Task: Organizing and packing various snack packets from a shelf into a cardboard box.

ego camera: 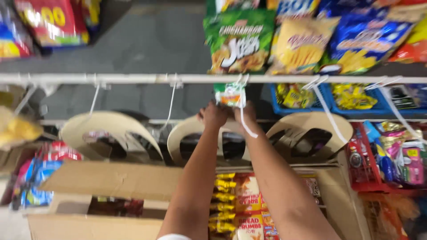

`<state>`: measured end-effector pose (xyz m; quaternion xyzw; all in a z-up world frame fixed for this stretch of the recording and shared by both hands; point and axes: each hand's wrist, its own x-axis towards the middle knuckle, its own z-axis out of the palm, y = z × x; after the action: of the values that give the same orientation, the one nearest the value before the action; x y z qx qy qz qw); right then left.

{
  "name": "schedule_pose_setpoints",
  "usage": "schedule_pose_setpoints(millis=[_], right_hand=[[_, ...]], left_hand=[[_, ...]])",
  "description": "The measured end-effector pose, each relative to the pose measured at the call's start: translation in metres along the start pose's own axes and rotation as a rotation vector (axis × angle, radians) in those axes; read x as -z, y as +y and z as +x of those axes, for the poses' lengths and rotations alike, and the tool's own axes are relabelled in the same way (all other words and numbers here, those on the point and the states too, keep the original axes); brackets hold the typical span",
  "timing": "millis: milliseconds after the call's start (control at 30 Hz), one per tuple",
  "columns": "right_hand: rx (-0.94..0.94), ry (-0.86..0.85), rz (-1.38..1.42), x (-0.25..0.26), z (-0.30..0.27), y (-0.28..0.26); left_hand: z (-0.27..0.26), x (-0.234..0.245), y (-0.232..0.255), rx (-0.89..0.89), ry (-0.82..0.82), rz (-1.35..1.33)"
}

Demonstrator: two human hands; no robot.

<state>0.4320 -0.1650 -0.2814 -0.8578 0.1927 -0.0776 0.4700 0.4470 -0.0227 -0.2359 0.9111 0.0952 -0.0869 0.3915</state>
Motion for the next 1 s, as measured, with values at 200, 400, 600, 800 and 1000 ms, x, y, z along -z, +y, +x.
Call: schedule_pose_setpoints(millis=[200,400,600,800,1000], right_hand=[[0.068,-0.012,0.456,0.082,-0.088,-0.046],[-0.304,-0.175,0.316,0.202,-0.274,-0.052],[-0.356,-0.275,0.265,0.234,-0.404,0.058],[-0.565,-0.349,0.679,0.258,-0.43,0.146],[-0.573,-0.398,0.61,0.307,-0.398,0.141]], left_hand=[[-0.073,0.045,0.018,-0.397,-0.008,-0.452],[-0.263,0.038,-0.024,-0.436,-0.375,-0.612],[-0.403,-0.028,-0.097,0.149,-0.709,-0.736],[-0.448,-0.048,-0.121,0.139,-0.713,-0.545],[-0.446,-0.074,-0.112,-0.143,-0.701,-0.429]])
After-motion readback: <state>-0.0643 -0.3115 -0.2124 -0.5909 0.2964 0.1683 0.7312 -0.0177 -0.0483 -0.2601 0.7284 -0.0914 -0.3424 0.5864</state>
